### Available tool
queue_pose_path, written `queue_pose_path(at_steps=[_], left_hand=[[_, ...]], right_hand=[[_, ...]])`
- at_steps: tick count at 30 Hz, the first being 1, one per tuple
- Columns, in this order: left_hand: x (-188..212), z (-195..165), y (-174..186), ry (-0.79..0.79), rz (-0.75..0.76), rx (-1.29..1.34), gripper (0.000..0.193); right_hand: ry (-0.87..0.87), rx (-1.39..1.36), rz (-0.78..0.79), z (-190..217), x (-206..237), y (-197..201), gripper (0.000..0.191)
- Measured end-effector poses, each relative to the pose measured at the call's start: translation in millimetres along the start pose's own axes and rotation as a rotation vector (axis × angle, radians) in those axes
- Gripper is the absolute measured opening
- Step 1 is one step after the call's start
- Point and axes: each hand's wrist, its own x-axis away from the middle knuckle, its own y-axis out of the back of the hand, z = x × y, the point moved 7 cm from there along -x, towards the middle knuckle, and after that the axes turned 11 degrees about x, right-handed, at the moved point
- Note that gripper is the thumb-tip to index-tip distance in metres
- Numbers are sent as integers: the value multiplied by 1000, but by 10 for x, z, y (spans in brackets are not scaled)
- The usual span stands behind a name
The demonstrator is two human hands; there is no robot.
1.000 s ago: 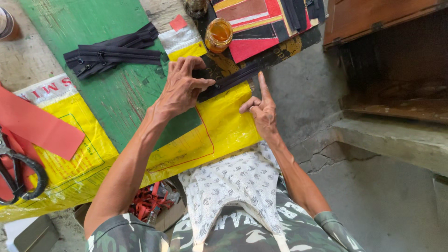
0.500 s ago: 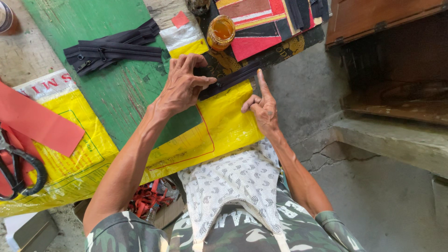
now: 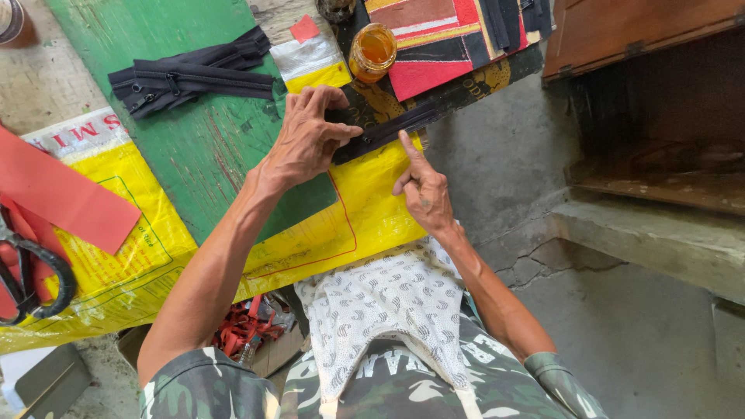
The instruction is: The person works at a workbench with a pile of black zippers and colorful patchwork fabric pieces. They take a zipper, dip a small stone-like object into a jar of orange adhesive, rub the adhesive along the zipper tape, then press the zipper onto a fabric panel and set the finished piece aside.
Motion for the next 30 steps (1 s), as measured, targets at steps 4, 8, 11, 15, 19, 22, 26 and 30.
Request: queue_pose_path(at_steps=[4,8,11,15,19,22,26,30], left_hand=[[2,7,-1,0,-8,6,40],[0,15,-5,-1,-7,-6,41],[1,18,-3,-2,-11,-5,40],[3,16,3,-13,-19,-6,39],[8,14,0,-18,-20,-20,38],[8,26,-7,-4,-12,-17,40],[-1,29,-12,-12,-11,-15,38],[6,42,-18,-9,-14,-14,37]], right_hand=[[117,100,2,163,4,-26,84],[163,136,23,261,25,-51,85],[182,152,38,315,41,-75,86],[275,243,15,424,60,-110,83],[355,367,3,535,90,-179,80],[408,429,-30,627,109,-211,76],[396,515,-3,670,121,-248,80],[361,515,-48,677,119,-202,81]])
